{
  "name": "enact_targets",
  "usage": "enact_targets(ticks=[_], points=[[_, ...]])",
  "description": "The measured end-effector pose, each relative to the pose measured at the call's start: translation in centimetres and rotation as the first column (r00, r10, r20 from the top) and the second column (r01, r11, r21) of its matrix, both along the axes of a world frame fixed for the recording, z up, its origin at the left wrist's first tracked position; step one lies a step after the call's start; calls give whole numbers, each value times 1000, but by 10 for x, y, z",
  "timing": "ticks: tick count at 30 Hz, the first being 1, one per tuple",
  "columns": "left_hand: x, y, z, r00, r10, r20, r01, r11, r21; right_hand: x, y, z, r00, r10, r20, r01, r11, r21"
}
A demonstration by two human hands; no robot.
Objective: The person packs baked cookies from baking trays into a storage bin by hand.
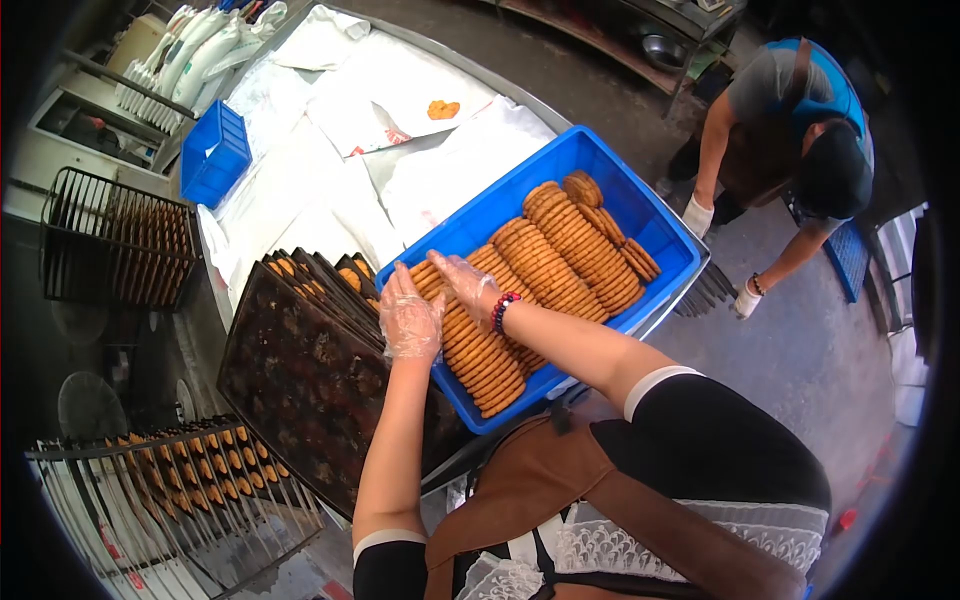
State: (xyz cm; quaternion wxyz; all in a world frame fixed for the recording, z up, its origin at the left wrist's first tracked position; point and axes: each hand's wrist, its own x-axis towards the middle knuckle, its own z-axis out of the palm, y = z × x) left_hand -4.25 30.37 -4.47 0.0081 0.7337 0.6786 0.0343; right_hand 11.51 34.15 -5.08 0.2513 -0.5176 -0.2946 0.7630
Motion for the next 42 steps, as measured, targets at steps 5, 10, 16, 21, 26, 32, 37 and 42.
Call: enact_targets(ticks=[5,10,16,21,26,32,37,42], points=[[21,10,16,955,111,-274,-145,983,-108,-3,3,-28,1000,-10,22,9,998,55],[3,-1,1,984,88,-157,-109,986,-129,-13,4,-28,1000,6,-9,-5,991,131],[12,2,21,969,51,-241,-120,953,-278,-14,6,-27,999,31,32,-36,983,181],[-1,9,-2,966,21,-257,-80,972,-222,-22,18,-44,1000,8,10,-8,1000,25],[9,11,19,963,6,-270,-116,913,-391,-11,4,-15,988,103,118,-109,993,41],[7,5,34,985,9,-173,-70,936,-346,-10,7,-19,970,81,228,-117,982,151],[-31,-48,90,824,113,555,-177,982,62,5,9,-44,916,8,402,-186,894,408],[-96,-177,99,-49,264,963,-687,691,-224,5,-50,47,953,-34,300,-286,215,934]])
